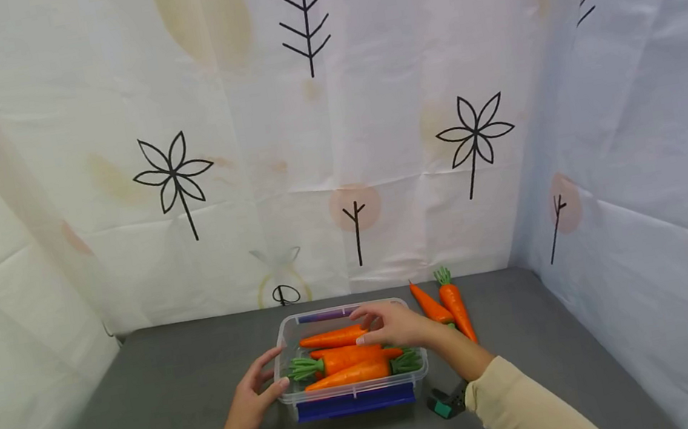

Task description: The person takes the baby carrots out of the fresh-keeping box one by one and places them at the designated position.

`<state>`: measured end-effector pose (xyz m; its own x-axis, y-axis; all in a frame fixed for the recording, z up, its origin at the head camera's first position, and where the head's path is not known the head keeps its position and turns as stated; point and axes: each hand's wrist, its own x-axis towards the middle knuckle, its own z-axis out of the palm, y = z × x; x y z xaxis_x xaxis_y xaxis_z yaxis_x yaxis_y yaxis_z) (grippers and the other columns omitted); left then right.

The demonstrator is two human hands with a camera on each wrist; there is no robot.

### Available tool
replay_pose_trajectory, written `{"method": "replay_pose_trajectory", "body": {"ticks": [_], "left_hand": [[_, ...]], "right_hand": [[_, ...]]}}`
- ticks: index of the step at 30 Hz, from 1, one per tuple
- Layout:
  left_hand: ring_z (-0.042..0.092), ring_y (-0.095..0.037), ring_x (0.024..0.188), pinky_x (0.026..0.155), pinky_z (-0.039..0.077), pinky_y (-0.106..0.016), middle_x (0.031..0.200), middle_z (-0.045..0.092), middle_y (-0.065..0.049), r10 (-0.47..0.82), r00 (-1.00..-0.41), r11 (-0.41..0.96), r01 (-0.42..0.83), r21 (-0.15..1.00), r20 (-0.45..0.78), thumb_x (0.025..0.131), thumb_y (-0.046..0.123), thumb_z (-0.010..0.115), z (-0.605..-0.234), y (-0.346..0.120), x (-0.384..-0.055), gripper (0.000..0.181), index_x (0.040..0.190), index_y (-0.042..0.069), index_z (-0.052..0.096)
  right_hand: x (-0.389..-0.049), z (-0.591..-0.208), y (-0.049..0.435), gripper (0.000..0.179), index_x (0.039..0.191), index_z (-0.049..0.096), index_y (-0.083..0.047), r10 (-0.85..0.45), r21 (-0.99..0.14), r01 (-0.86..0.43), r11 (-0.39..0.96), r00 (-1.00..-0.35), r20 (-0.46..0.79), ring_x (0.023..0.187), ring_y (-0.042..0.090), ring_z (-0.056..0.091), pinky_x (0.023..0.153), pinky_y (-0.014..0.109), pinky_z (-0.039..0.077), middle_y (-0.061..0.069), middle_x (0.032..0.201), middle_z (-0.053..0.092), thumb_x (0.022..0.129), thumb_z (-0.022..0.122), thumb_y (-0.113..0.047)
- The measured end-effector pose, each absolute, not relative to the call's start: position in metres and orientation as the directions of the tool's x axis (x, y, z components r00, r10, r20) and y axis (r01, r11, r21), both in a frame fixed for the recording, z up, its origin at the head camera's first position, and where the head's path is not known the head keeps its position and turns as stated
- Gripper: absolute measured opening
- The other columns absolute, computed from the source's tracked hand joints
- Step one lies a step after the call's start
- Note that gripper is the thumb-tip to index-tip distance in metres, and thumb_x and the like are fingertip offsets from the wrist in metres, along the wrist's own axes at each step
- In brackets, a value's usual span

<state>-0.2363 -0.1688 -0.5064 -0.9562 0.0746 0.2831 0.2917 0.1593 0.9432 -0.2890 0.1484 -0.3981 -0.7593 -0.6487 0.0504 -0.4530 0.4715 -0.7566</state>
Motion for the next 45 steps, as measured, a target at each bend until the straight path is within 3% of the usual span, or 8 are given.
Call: {"method": "replay_pose_trajectory", "body": {"ticks": [11,20,30,40,45], "left_hand": [[0.051,-0.042,0.121,0.088,0.05,-0.052,0.146,0.042,-0.018,0.068,-0.957,0.169,0.291,0.942,0.283,0.088,0.013,0.071,-0.505,-0.168,-0.236,0.053,0.137,0.01,0.053],[0.049,-0.045,0.122,0.089,0.049,-0.052,0.146,0.041,-0.018,0.075,-0.958,0.155,0.285,0.946,0.277,0.089,0.013,0.07,-0.503,-0.167,-0.235,0.053,0.138,0.01,0.052],[0.05,-0.042,0.122,0.09,0.048,-0.053,0.146,0.042,-0.017,0.07,-0.963,0.16,0.27,0.949,0.262,0.089,0.014,0.071,-0.501,-0.167,-0.233,0.053,0.138,0.011,0.053],[0.05,-0.043,0.122,0.091,0.047,-0.055,0.146,0.041,-0.017,0.081,-0.957,0.173,0.289,0.942,0.279,0.089,0.014,0.07,-0.504,-0.168,-0.233,0.052,0.138,0.011,0.052],[0.049,-0.043,0.122,0.09,0.048,-0.054,0.146,0.041,-0.017,0.083,-0.957,0.162,0.288,0.944,0.278,0.089,0.013,0.07,-0.505,-0.168,-0.234,0.052,0.138,0.011,0.052]], "right_hand": [[-0.283,-0.398,0.149,0.04,0.121,0.062,-0.007,-0.736,-0.565,-0.577,0.59,-0.672,-0.083,0.087,0.016,0.059,0.077,0.031,0.05,0.002,0.099,0.065,0.087,0.074,-0.025],[-0.278,-0.401,0.146,0.035,0.115,0.066,-0.014,-0.71,-0.493,-0.579,0.649,-0.693,-0.121,0.079,0.011,0.055,0.072,0.03,0.049,-0.002,0.095,0.062,0.083,0.078,-0.02],[-0.28,-0.4,0.151,0.032,0.114,0.068,-0.014,-0.744,-0.525,-0.609,0.594,-0.664,-0.073,0.097,0.019,0.058,0.084,0.035,0.049,-0.002,0.11,0.063,0.086,0.075,-0.026],[-0.285,-0.39,0.157,0.038,0.122,0.065,-0.01,-0.714,-0.61,-0.582,0.538,-0.7,0.039,0.094,0.019,0.059,0.082,0.035,0.05,0.001,0.115,0.062,0.09,0.071,-0.028],[-0.285,-0.383,0.16,0.038,0.124,0.063,-0.01,-0.672,-0.639,-0.566,0.522,-0.734,0.101,0.083,0.015,0.061,0.074,0.033,0.051,0.0,0.108,0.062,0.091,0.07,-0.028]]}}
